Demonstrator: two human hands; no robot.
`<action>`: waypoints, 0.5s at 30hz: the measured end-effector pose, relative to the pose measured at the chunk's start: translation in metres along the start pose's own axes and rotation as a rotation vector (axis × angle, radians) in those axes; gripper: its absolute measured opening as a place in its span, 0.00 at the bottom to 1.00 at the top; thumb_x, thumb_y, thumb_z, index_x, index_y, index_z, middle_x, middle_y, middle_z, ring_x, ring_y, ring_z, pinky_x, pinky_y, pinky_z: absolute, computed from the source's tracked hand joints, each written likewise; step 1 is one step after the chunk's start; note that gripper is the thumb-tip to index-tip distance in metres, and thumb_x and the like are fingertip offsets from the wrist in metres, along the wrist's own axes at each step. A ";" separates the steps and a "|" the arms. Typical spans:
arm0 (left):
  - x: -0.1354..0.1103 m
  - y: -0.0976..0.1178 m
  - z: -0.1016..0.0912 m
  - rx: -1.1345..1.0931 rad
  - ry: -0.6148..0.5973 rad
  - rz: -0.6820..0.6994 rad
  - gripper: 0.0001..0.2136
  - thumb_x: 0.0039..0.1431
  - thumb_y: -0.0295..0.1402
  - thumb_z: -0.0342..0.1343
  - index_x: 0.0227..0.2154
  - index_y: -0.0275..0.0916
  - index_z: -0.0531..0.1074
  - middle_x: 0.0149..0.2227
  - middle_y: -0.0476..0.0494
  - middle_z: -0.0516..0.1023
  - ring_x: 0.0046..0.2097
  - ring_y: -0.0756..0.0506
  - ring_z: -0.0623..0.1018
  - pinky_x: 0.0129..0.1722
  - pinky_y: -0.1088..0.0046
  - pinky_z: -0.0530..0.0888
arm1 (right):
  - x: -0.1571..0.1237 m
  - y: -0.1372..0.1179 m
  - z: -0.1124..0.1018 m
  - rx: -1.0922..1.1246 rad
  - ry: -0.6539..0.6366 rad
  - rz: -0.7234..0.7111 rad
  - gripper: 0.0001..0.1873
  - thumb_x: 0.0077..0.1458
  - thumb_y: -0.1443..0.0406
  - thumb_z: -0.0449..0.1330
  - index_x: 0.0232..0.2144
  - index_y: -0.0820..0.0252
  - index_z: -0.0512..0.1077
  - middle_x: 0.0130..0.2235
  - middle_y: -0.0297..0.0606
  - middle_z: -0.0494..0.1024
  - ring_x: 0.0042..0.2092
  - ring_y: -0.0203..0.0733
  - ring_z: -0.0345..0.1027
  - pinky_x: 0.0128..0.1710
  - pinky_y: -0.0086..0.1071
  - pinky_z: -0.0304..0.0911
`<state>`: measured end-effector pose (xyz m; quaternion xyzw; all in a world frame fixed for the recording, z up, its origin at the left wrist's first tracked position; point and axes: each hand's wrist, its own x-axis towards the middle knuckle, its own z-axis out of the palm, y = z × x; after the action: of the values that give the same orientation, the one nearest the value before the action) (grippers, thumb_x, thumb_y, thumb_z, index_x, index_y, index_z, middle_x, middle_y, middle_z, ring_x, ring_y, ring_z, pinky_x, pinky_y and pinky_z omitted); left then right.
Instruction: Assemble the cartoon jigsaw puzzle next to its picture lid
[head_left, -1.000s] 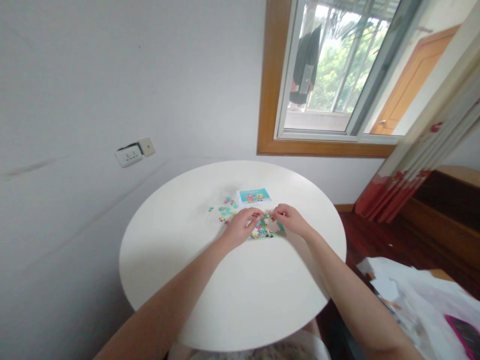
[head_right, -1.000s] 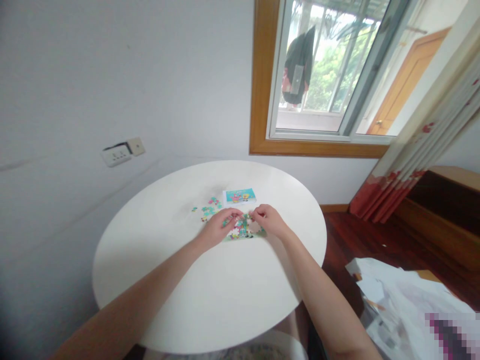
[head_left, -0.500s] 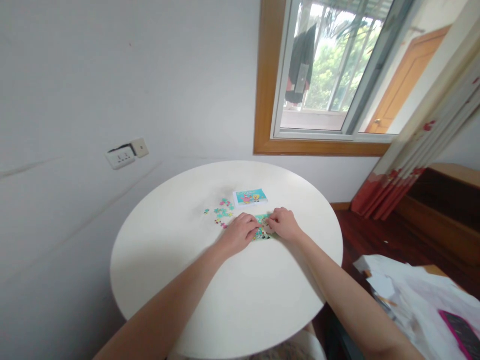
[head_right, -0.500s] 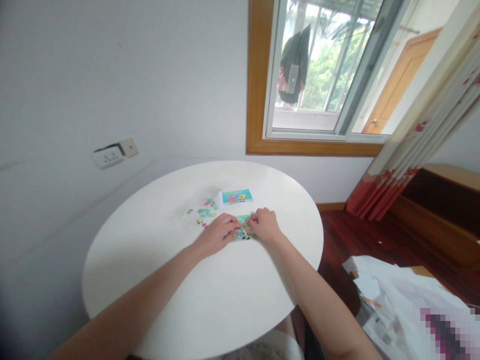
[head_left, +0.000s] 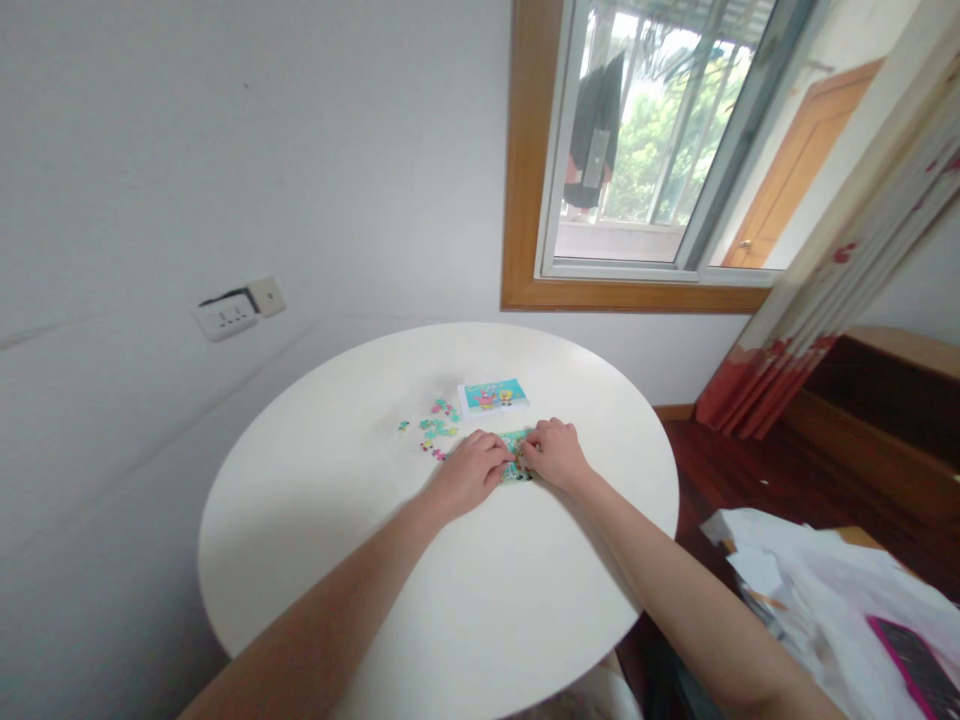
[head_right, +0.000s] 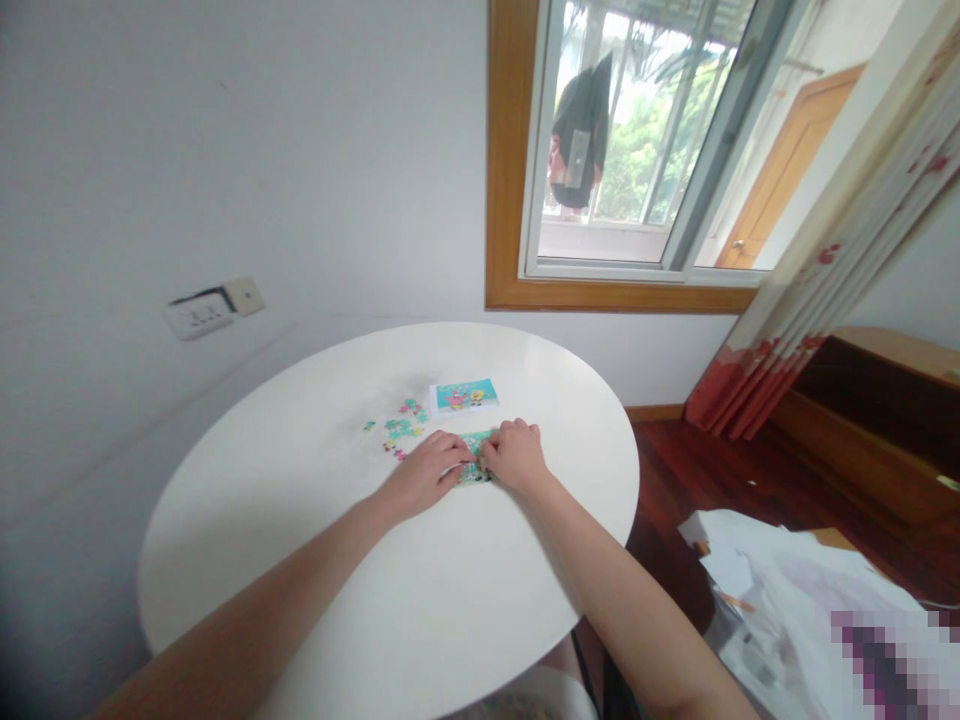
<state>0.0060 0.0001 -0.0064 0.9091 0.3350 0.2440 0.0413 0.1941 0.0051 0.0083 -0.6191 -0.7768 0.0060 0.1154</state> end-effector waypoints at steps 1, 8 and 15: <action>0.000 0.000 0.000 -0.001 0.000 -0.001 0.10 0.60 0.27 0.50 0.41 0.41 0.74 0.40 0.42 0.73 0.46 0.43 0.68 0.48 0.63 0.68 | 0.000 0.000 0.000 -0.002 -0.005 -0.003 0.18 0.59 0.61 0.49 0.28 0.58 0.77 0.36 0.42 0.75 0.42 0.44 0.62 0.38 0.35 0.48; -0.001 -0.001 0.001 -0.004 0.013 -0.002 0.10 0.61 0.28 0.50 0.41 0.42 0.74 0.40 0.43 0.72 0.46 0.43 0.69 0.48 0.63 0.68 | -0.003 -0.001 -0.002 -0.003 -0.037 -0.056 0.17 0.57 0.61 0.50 0.26 0.58 0.77 0.35 0.42 0.75 0.42 0.45 0.62 0.39 0.37 0.47; -0.003 -0.001 0.001 -0.008 0.010 -0.011 0.10 0.61 0.28 0.50 0.41 0.41 0.74 0.41 0.43 0.72 0.46 0.43 0.68 0.49 0.63 0.68 | -0.002 0.004 -0.005 0.026 -0.042 -0.070 0.18 0.60 0.60 0.49 0.28 0.58 0.77 0.35 0.42 0.75 0.42 0.44 0.61 0.40 0.36 0.47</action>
<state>0.0045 -0.0008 -0.0088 0.9059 0.3392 0.2497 0.0445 0.1991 0.0032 0.0127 -0.5897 -0.8001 0.0249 0.1073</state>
